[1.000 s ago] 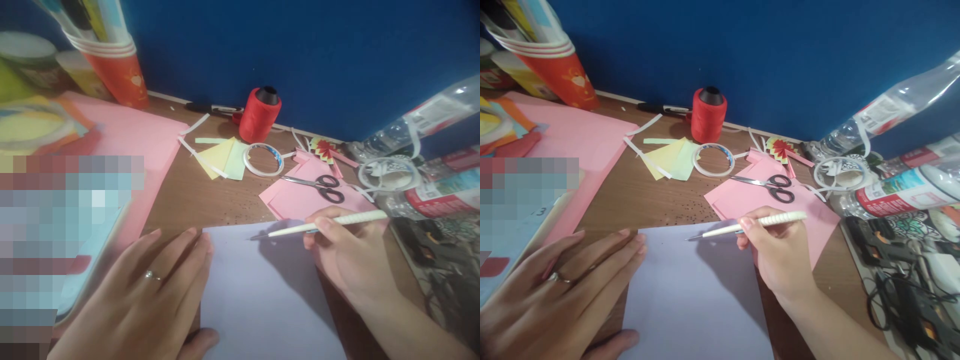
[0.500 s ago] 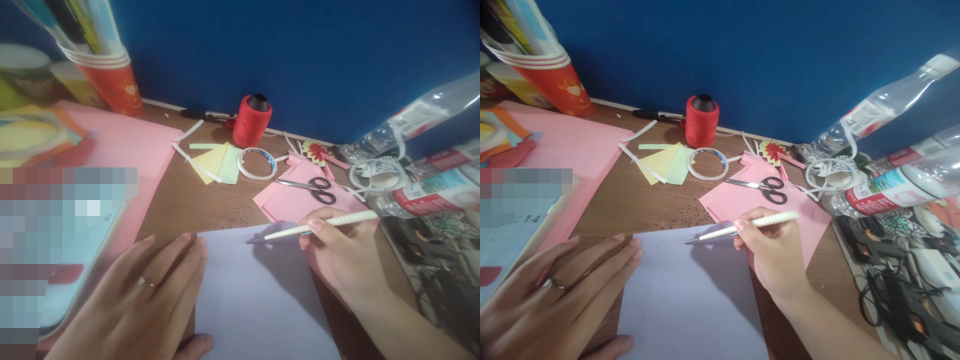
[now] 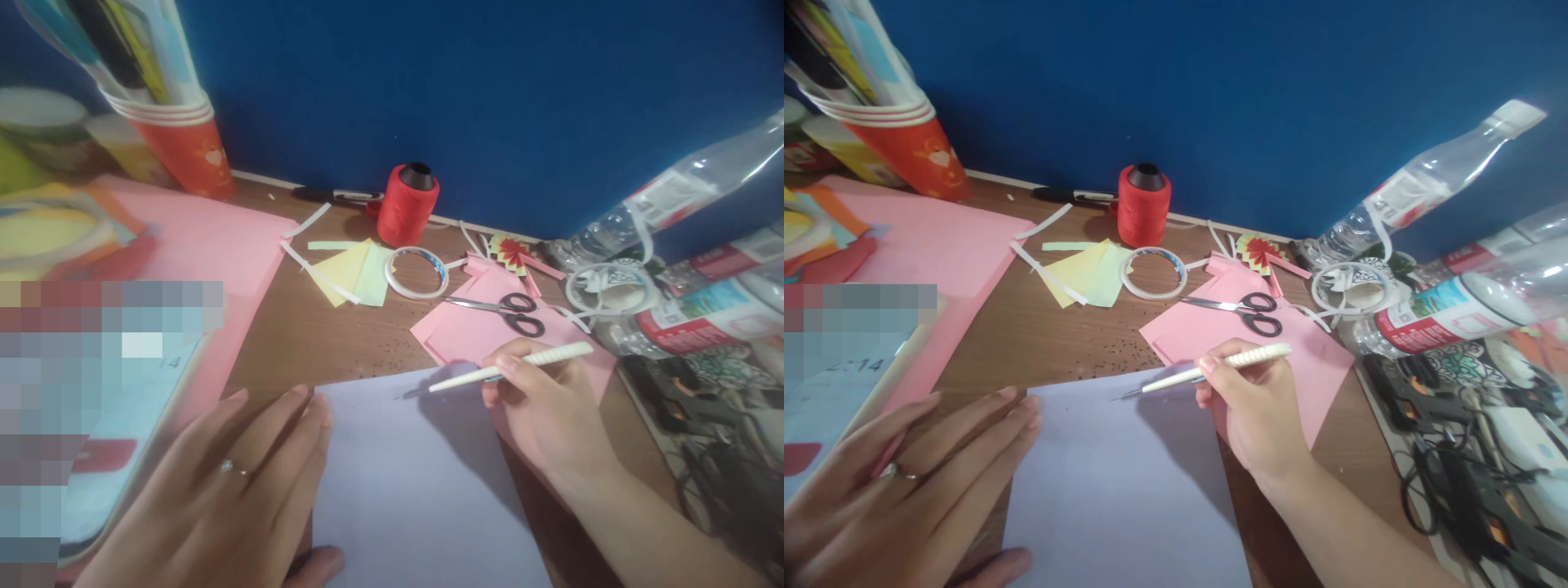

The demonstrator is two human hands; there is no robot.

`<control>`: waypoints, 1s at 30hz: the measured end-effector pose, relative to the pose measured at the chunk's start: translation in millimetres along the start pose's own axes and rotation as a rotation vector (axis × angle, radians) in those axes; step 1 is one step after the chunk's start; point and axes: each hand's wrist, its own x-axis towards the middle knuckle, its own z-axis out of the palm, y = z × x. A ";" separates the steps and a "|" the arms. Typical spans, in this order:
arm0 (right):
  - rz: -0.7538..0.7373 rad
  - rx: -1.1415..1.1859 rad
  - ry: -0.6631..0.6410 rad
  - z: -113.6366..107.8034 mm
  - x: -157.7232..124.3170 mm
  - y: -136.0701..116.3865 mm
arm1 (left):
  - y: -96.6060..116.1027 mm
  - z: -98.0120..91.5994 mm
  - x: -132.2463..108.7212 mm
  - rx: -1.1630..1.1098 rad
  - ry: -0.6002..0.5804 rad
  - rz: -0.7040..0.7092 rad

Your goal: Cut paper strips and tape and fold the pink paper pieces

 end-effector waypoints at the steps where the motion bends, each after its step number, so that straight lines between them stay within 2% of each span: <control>1: -0.003 0.000 -0.001 0.2 0.1 -0.1 | 0.2 -0.7 -0.4 0.004 0.003 0.003; 27: -0.036 -0.029 0.078 -5.1 5.1 -2.0 | 1.3 1.7 2.6 -0.029 0.041 -0.021; 30: -0.029 -0.016 0.093 -5.9 5.1 -1.7 | 2.3 2.0 1.1 -0.031 0.016 -0.030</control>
